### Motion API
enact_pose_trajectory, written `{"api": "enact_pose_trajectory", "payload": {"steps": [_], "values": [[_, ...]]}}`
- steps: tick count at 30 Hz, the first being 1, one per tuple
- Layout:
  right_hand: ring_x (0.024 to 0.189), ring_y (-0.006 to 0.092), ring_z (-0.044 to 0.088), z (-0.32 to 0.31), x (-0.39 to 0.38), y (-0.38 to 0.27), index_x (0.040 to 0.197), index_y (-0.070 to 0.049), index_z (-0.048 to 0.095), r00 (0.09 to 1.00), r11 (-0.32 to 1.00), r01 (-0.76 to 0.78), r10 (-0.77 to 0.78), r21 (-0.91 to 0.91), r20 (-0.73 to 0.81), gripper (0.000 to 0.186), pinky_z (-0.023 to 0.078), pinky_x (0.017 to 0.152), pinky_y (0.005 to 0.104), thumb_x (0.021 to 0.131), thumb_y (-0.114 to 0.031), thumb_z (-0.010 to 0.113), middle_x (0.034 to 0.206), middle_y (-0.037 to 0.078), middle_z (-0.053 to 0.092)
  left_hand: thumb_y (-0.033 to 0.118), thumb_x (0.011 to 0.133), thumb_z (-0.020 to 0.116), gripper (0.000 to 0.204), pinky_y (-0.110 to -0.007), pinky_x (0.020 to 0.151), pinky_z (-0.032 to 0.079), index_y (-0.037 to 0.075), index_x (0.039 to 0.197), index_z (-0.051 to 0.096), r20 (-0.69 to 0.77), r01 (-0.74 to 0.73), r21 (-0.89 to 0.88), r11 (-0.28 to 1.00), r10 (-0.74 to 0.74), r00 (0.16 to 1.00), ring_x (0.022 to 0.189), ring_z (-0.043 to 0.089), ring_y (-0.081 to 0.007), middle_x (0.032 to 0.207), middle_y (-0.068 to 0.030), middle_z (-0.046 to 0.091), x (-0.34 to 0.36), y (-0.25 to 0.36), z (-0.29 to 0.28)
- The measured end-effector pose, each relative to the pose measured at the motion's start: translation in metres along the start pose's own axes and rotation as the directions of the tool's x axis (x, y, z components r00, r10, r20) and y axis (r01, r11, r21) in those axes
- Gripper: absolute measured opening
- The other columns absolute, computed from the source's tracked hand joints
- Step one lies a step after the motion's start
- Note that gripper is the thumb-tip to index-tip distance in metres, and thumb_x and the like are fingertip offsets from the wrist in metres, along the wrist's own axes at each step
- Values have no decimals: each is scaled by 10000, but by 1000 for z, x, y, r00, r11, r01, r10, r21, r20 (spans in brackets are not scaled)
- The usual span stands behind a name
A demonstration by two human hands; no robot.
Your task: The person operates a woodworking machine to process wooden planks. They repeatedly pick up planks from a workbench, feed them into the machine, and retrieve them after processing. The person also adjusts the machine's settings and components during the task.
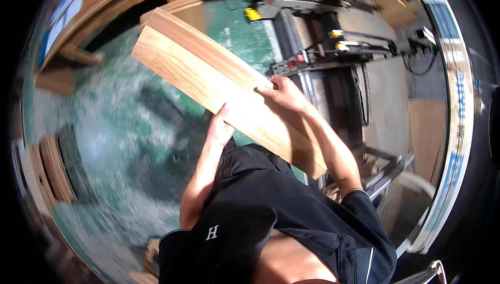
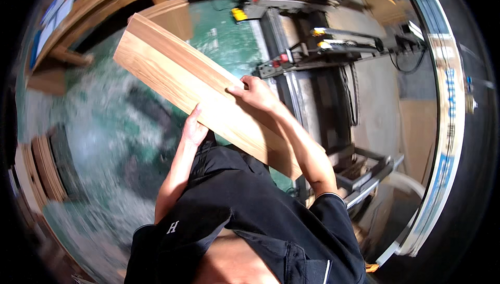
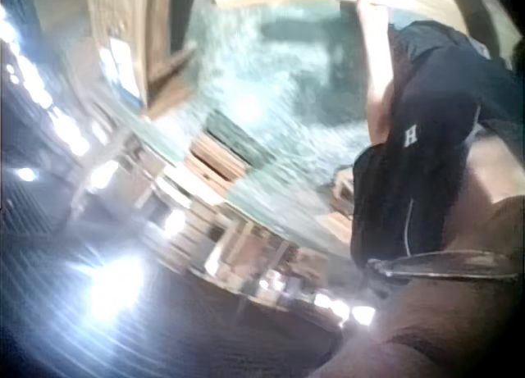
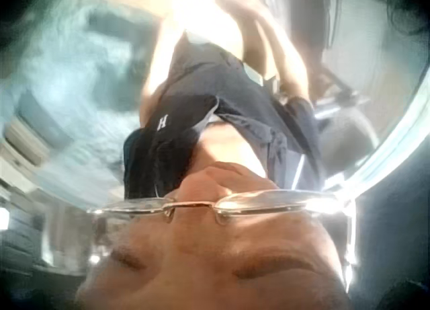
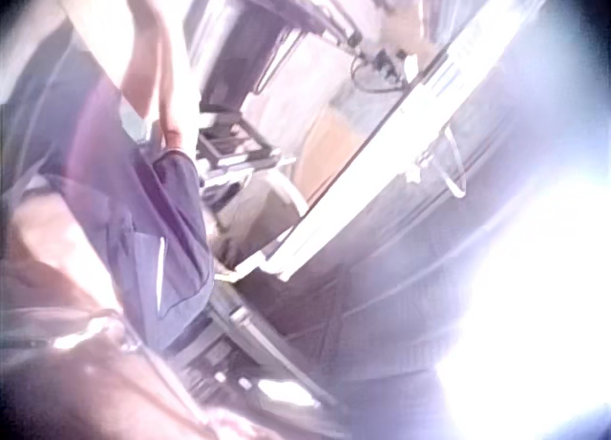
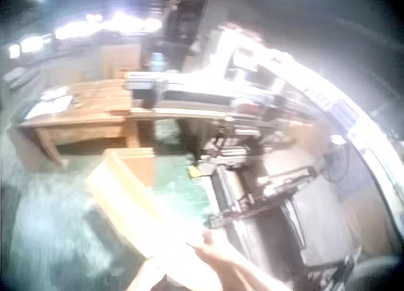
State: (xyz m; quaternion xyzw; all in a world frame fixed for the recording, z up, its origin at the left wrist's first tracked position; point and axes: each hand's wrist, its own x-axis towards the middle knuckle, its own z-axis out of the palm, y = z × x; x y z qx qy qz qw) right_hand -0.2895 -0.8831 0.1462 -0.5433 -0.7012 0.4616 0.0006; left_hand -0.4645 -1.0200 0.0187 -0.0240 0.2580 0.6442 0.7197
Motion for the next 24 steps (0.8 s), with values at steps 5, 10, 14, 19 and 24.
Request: {"api": "enact_pose_trajectory", "payload": {"steps": [5, 10, 14, 19, 24], "values": [[731, 357, 628, -57, 21, -19, 826, 37, 590, 906, 980, -180, 198, 84, -373, 493, 468, 657, 417, 801, -454, 620, 719, 225, 612, 408, 847, 602, 749, -414, 1085, 253, 20, 1378, 242, 76, 218, 60, 974, -222, 972, 1290, 321, -270, 1391, -136, 334, 121, 18, 55], [514, 302, 582, -108, 53, -17, 694, -37, 483, 700, 937, -263, 22, -229, -714, 420, 438, 467, 382, 771, -400, 681, 548, 120, 547, 664, 798, 466, 886, -450, 1094, 189, 62, 1396, 210, 110, 458, 146, 877, -475, 873, 1317, 264, -245, 1432, -83, 269, 251, 20, 111], [475, 267, 550, -149, 73, -24, 685, -49, 490, 563, 906, -280, -113, -318, -819, 401, 425, 449, 360, 746, -374, 717, 507, 88, 501, 684, 755, 491, 866, -490, 1070, 231, 70, 1333, 296, 97, 507, 290, 812, -552, 828, 1295, 296, -218, 1367, -68, 343, 332, 17, 170], [414, 237, 521, -221, 95, 15, 679, -48, 484, 487, 892, -389, -12, -229, -873, 415, 422, 427, 341, 749, -382, 720, 471, 67, 473, 635, 816, 446, 890, -504, 1090, 213, 49, 1410, 139, 141, 586, 427, 689, -691, 709, 1335, 226, -281, 1431, -147, 221, 403, -14, 228], [556, 354, 600, -303, 141, 79, 674, 9, 552, 482, 889, -447, 336, 102, -810, 525, 464, 514, 413, 774, -498, 647, 579, 191, 565, 516, 896, 436, 768, -523, 1062, 272, 3, 1395, 157, 115, 552, 573, 606, -726, 677, 1306, 301, -321, 1404, -187, 283, 480, -49, 254]]}}
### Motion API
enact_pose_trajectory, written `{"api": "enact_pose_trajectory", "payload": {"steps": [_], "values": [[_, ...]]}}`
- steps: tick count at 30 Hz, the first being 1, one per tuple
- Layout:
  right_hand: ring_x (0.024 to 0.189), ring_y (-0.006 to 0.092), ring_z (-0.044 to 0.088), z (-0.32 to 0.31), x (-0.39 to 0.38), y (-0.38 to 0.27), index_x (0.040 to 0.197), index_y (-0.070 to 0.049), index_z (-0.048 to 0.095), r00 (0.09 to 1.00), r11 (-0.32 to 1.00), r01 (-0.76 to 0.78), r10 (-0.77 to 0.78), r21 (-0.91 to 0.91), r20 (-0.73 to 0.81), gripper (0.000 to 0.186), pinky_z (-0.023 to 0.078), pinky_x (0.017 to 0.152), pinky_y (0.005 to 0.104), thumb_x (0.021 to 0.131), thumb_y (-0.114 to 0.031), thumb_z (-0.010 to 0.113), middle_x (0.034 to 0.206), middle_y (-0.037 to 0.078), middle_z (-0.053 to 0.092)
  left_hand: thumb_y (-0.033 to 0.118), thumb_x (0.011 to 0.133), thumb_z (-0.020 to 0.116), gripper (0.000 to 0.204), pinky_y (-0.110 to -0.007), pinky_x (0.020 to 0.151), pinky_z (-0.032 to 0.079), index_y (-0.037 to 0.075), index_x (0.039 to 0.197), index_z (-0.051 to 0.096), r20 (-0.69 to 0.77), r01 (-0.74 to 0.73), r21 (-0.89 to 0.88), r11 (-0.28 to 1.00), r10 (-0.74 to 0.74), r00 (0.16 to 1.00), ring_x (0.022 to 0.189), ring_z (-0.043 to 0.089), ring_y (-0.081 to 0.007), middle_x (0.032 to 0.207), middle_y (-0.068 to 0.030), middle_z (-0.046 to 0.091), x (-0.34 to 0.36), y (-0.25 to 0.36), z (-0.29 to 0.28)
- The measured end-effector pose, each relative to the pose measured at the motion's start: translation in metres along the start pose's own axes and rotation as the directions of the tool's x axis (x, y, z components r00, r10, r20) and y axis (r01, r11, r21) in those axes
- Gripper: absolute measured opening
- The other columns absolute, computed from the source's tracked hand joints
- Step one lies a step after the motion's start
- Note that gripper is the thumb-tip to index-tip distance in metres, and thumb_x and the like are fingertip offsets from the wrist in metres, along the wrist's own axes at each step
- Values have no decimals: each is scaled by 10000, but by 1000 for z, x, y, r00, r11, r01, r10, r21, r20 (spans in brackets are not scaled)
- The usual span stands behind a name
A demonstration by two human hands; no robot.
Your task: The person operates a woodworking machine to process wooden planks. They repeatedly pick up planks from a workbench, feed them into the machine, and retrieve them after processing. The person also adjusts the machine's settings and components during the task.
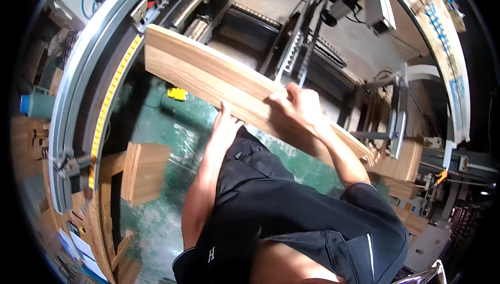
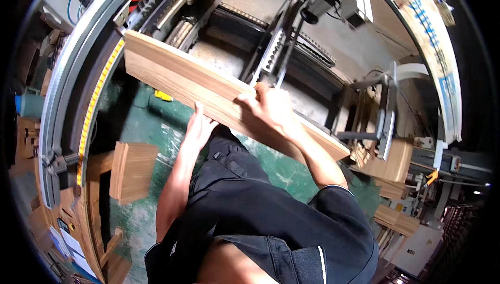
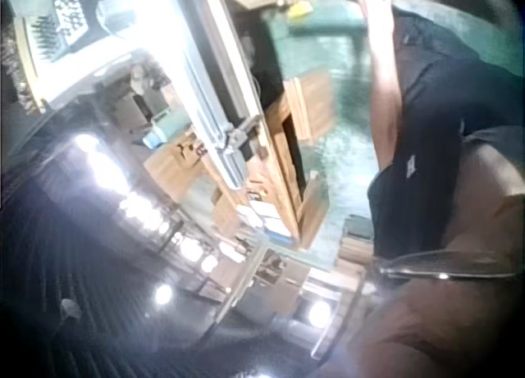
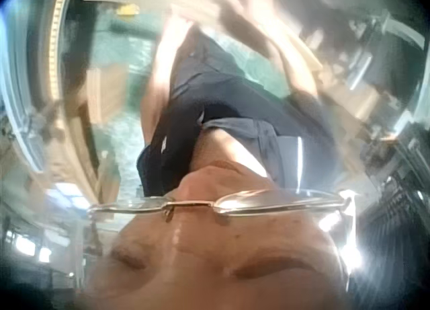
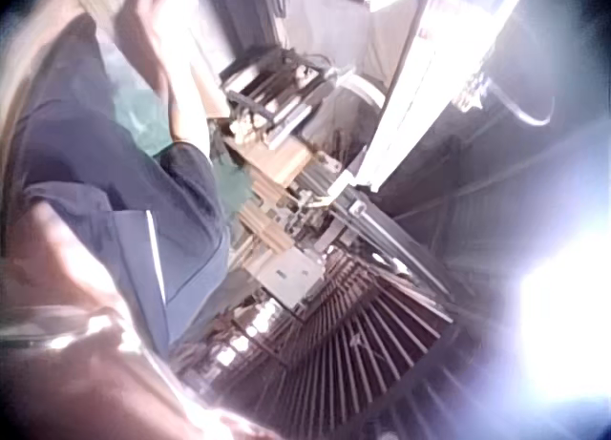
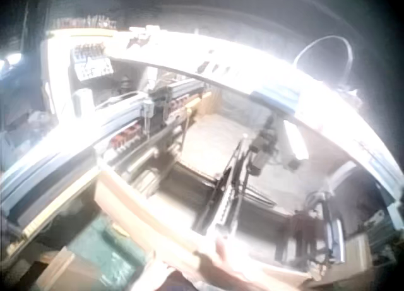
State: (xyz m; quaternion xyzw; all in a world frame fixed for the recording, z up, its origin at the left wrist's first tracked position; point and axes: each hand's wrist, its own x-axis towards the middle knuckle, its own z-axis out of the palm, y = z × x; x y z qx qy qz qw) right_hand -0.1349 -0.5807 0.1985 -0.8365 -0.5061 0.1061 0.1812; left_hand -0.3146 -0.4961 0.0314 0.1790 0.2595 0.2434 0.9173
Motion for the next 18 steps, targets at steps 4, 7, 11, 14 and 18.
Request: {"api": "enact_pose_trajectory", "payload": {"steps": [4, 7, 11, 14, 18], "values": [[690, 336, 636, 8, 99, 34, 789, 16, 654, 932, 929, -314, 261, 196, 253, 535, 485, 667, 401, 841, -504, 540, 692, 205, 631, 400, 951, 414, 533, -480, 974, 394, 1, 1298, 350, -63, 30, 43, 999, -27, 998, 1194, 456, -302, 1269, -168, 467, 55, 34, 5], [803, 330, 637, 25, 161, 56, 845, 19, 664, 903, 931, -348, 302, 109, 307, 583, 470, 758, 399, 850, -540, 499, 790, 218, 646, 352, 970, 398, 463, -452, 937, 435, 1, 1270, 378, -147, 79, 64, 995, -69, 987, 1160, 497, -278, 1251, -146, 494, 93, 65, 19], [807, 321, 644, 42, 226, 71, 861, 34, 659, 842, 895, -429, 347, 122, 414, 630, 468, 776, 391, 873, -557, 441, 794, 224, 647, 327, 959, 441, 454, -450, 957, 428, 22, 1290, 382, -149, 88, 54, 995, -79, 986, 1160, 500, -278, 1278, -139, 477, 142, 94, 22], [807, 309, 651, 65, 266, 99, 858, 47, 665, 850, 870, -446, 339, 211, 403, 663, 469, 785, 380, 864, -578, 444, 797, 223, 652, 312, 956, 454, 430, -445, 944, 444, 22, 1269, 400, -147, 102, 86, 991, -88, 985, 1165, 496, -284, 1269, -135, 482, 177, 115, 31], [840, 301, 646, 87, 319, 116, 867, 41, 673, 809, 840, -509, 394, 187, 436, 681, 463, 804, 373, 826, -610, 478, 847, 218, 658, 292, 957, 454, 414, -451, 961, 440, 16, 1261, 399, -140, 109, 60, 992, -100, 985, 1171, 490, -296, 1264, -138, 482, 226, 129, 27]]}}
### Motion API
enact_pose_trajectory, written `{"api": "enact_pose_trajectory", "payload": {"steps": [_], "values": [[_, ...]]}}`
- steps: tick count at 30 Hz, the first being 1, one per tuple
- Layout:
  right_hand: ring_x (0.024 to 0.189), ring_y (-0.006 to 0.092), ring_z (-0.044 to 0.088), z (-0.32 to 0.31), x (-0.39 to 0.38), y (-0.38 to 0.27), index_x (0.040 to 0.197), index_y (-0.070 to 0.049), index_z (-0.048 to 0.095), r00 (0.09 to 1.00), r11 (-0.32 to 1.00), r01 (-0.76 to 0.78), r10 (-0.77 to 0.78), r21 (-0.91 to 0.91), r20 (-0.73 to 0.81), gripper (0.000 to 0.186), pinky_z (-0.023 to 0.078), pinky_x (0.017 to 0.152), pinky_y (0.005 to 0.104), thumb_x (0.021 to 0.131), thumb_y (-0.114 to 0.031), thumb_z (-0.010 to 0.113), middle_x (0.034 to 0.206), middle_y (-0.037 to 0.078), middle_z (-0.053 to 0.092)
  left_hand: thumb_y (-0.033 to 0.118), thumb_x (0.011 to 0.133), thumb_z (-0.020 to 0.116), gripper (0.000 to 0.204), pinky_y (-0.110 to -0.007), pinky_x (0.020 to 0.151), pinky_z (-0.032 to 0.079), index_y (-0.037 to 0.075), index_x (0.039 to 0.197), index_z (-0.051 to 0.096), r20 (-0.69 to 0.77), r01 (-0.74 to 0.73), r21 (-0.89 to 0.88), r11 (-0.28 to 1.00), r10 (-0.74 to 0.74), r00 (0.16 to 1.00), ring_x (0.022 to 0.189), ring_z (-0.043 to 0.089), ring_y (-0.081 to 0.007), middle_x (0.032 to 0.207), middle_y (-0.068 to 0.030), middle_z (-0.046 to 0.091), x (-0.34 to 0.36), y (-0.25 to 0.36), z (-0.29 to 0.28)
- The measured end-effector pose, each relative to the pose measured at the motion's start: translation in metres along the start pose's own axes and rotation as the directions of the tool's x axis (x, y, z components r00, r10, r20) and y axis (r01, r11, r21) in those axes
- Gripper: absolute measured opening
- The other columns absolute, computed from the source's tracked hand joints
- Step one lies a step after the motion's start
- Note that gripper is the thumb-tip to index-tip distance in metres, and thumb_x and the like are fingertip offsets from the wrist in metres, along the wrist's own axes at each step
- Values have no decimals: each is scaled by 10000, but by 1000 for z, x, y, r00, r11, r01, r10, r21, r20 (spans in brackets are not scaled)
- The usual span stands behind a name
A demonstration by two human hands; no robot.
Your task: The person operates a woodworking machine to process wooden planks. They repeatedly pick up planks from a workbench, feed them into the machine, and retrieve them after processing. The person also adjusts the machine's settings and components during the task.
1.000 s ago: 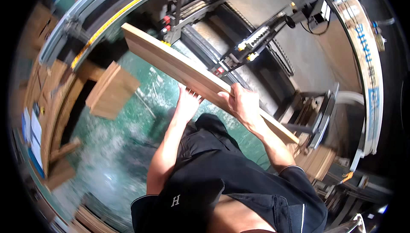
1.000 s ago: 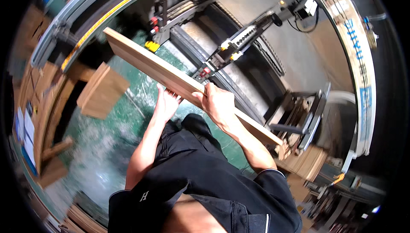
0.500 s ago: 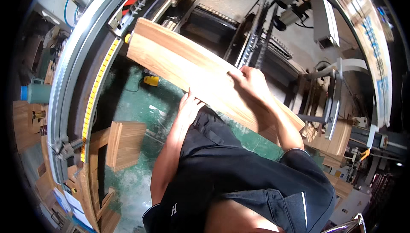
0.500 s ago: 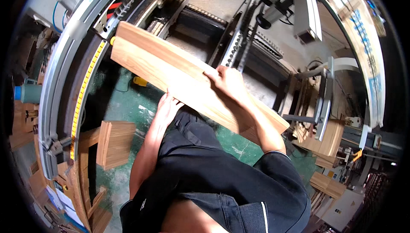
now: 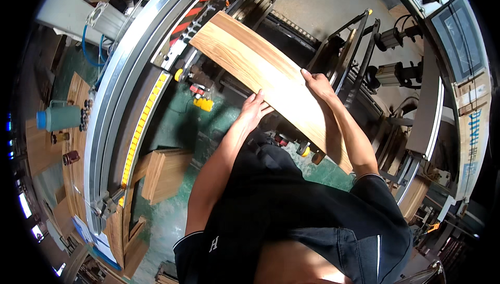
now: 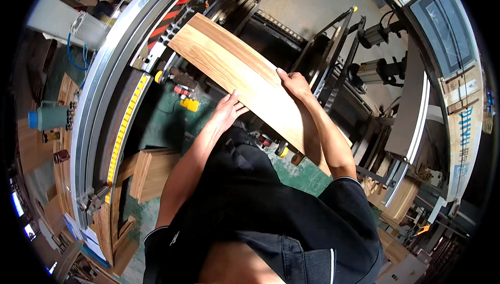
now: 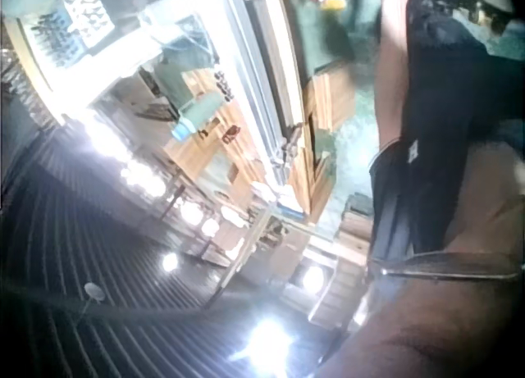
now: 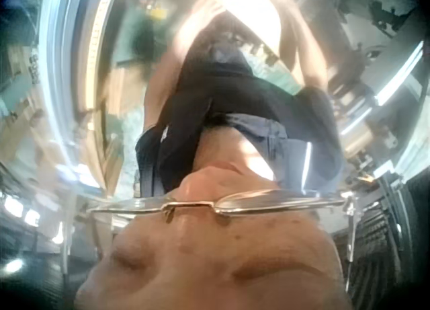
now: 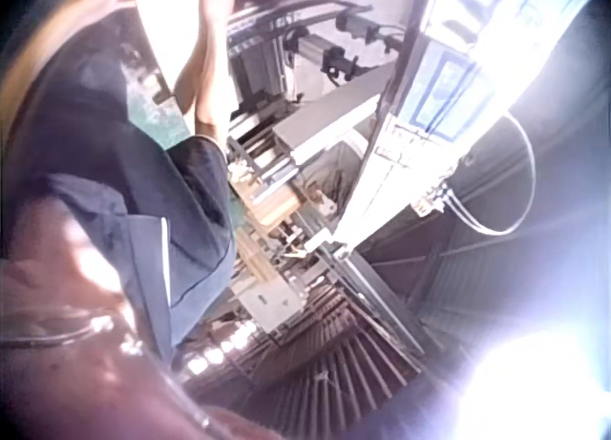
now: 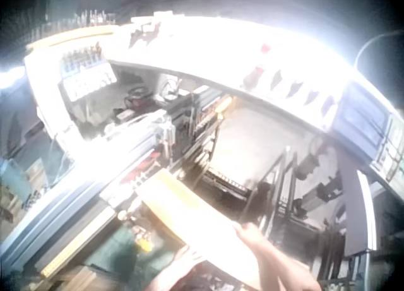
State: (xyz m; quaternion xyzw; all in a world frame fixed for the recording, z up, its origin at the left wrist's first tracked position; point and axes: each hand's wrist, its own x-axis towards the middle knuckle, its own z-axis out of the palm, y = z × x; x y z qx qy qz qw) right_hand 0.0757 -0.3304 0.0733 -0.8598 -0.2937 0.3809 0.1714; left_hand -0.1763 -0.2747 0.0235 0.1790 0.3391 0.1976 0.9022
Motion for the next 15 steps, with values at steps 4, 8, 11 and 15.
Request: {"api": "enact_pose_trajectory", "payload": {"steps": [4, 8, 11, 15], "values": [[819, 280, 637, -9, 34, -13, 842, 34, 675, 1000, 999, 2, -3, -38, -18, 691, 458, 795, 366, 795, -635, 507, 838, 188, 659, 285, 943, 489, 535, -448, 977, 434, -14, 1342, 291, 78, 1, -45, 999, 3, 997, 1213, 441, -321, 1328, -168, 411, 52, -1, -16], [747, 209, 630, -30, 74, -6, 862, 70, 667, 1000, 997, -13, 13, 79, -5, 695, 485, 713, 324, 770, -614, 583, 788, 151, 660, 263, 917, 547, 765, -419, 966, 449, -58, 1407, 54, -111, 20, 224, 974, 5, 994, 1290, 308, -382, 1434, -207, 224, 47, 20, -3], [737, 200, 626, -47, 97, -18, 855, 54, 672, 999, 994, -5, 9, 111, -37, 676, 484, 698, 326, 770, -612, 591, 787, 146, 659, 272, 909, 562, 726, -420, 940, 467, -85, 1387, 148, -99, 23, 244, 969, 1, 995, 1275, 326, -378, 1392, -200, 283, 31, 28, -54], [914, 250, 603, -68, 143, -13, 990, 68, 636, 994, 993, 91, -84, 80, -76, 665, 453, 813, 349, 812, -569, 563, 979, 200, 640, 193, 900, 532, 220, -368, 804, 533, -2, 1001, 523, -288, -20, 498, 867, 188, 939, 838, 528, -174, 932, -58, 508, -8, -5, -174]]}}
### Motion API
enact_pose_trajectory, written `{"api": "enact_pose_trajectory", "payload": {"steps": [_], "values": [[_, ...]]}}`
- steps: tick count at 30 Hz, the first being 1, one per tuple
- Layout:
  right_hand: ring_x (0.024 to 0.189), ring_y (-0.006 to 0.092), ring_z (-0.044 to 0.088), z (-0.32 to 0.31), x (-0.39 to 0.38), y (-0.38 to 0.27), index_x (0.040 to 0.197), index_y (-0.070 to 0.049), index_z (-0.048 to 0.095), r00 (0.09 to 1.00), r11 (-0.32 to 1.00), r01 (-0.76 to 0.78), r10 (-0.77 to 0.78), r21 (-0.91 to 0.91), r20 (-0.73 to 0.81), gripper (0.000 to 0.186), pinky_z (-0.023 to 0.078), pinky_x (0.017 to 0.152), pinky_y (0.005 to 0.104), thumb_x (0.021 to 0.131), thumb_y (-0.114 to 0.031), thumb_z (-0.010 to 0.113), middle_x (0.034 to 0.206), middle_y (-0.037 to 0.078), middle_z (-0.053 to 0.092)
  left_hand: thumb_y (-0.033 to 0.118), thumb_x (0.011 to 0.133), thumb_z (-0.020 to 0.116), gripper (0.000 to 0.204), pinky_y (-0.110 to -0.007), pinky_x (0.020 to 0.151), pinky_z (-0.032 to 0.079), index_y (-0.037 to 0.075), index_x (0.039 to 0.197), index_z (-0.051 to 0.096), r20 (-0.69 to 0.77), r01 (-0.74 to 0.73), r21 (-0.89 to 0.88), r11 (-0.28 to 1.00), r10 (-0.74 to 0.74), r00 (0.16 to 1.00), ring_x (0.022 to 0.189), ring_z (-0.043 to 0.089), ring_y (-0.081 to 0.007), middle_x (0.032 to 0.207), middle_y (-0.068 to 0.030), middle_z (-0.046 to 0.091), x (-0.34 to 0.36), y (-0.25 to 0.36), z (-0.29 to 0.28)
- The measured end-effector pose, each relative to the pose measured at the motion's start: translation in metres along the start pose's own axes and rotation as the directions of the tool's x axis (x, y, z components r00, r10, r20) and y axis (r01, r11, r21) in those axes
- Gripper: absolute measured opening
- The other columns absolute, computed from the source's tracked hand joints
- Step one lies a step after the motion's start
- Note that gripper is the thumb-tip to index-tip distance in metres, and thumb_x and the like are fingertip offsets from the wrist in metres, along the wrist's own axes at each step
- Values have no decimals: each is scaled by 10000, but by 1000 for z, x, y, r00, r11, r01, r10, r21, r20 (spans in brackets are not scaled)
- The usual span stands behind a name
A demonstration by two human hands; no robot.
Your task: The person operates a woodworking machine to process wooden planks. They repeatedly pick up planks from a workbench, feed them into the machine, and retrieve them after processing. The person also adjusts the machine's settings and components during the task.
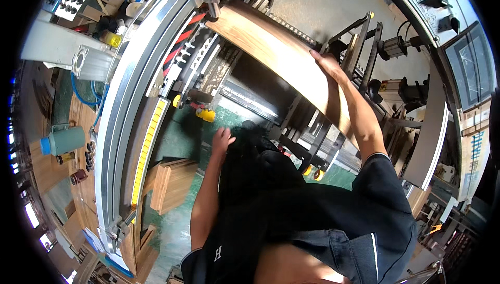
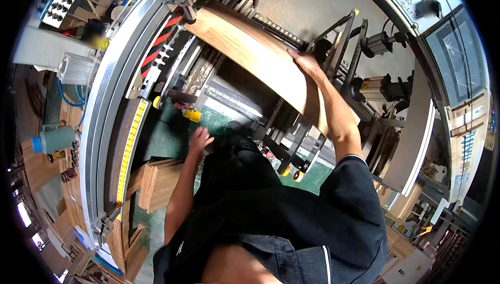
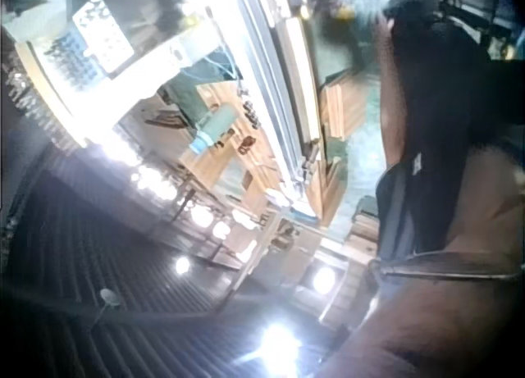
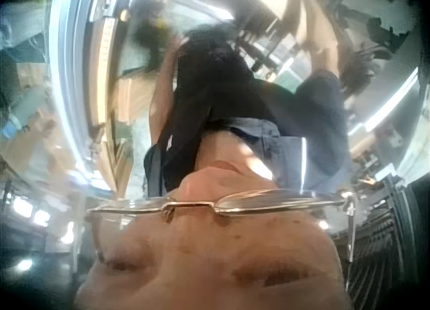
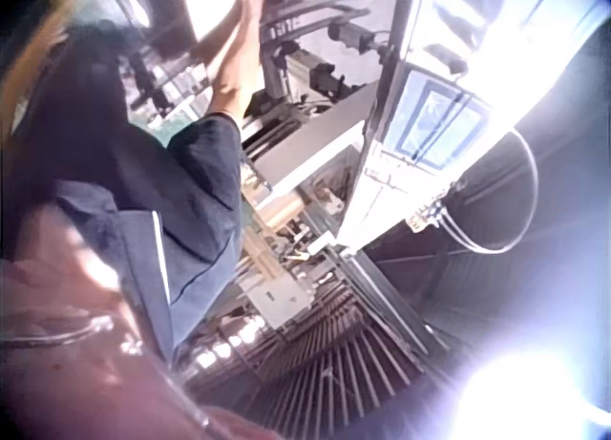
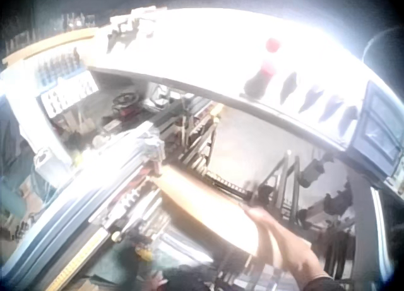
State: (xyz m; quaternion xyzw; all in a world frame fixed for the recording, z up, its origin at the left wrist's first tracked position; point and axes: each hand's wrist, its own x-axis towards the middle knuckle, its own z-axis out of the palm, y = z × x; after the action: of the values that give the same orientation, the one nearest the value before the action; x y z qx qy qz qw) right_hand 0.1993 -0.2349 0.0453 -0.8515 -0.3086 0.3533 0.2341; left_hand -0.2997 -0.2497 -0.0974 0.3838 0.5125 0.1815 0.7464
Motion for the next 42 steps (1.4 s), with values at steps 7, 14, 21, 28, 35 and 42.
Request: {"api": "enact_pose_trajectory", "payload": {"steps": [7, 14, 21, 28, 35, 42], "values": [[720, 207, 577, -21, 58, 11, 742, 27, 657, 997, 996, 78, -78, -48, 1, 653, 415, 694, 343, 789, -616, 557, 696, 136, 626, 167, 873, 531, 114, -382, 660, 550, 68, 839, 485, -483, 242, -85, 966, -253, 838, 672, 477, -134, 714, -22, 424, -105, -85, -88], [586, 215, 526, -22, 124, 37, 565, 28, 556, 993, 979, 103, -111, -178, -33, 757, 378, 568, 375, 714, -713, 559, 585, 128, 558, 169, 785, 610, 163, -442, 630, 464, 45, 771, 506, -179, 167, 975, 148, 71, 981, 719, 537, -319, 694, -125, 507, -171, -132, -121], [758, 268, 590, -38, 175, 62, 1010, 60, 596, 985, 934, 156, -125, -320, 115, 785, 435, 700, 367, 724, -671, 582, 793, 193, 630, 176, 838, 541, 211, -325, 496, 341, 73, 674, 457, -466, 267, 540, 798, 19, 885, 553, 422, -133, 601, -22, 400, -171, -155, -131], [793, 286, 610, -47, 141, 20, 835, 67, 654, 982, 919, 180, -185, -352, 20, 842, 443, 727, 360, 681, -753, 542, 813, 197, 645, 164, 841, 517, 245, -303, 486, 314, 85, 629, 421, -669, 332, -39, 942, -272, 692, 540, 382, -100, 609, -11, 397, -184, -127, -107], [802, 266, 616, -48, 136, 9, 792, 44, 671, 998, 970, 18, -4, -243, 59, 812, 443, 730, 355, 684, -750, 541, 829, 184, 650, 195, 852, 518, 293, -301, 498, 328, 77, 608, 407, -619, 360, 173, 917, -183, 763, 547, 384, -115, 616, -17, 403, -181, -127, -104], [716, 250, 611, -44, 130, 2, 737, 31, 675, 1000, 965, 10, -11, -261, -1, 788, 435, 686, 356, 694, -744, 536, 729, 163, 640, 206, 873, 505, 267, -299, 513, 332, 91, 654, 405, -631, 242, -32, 970, -207, 747, 542, 341, -107, 590, 3, 337, -168, -93, -85]]}}
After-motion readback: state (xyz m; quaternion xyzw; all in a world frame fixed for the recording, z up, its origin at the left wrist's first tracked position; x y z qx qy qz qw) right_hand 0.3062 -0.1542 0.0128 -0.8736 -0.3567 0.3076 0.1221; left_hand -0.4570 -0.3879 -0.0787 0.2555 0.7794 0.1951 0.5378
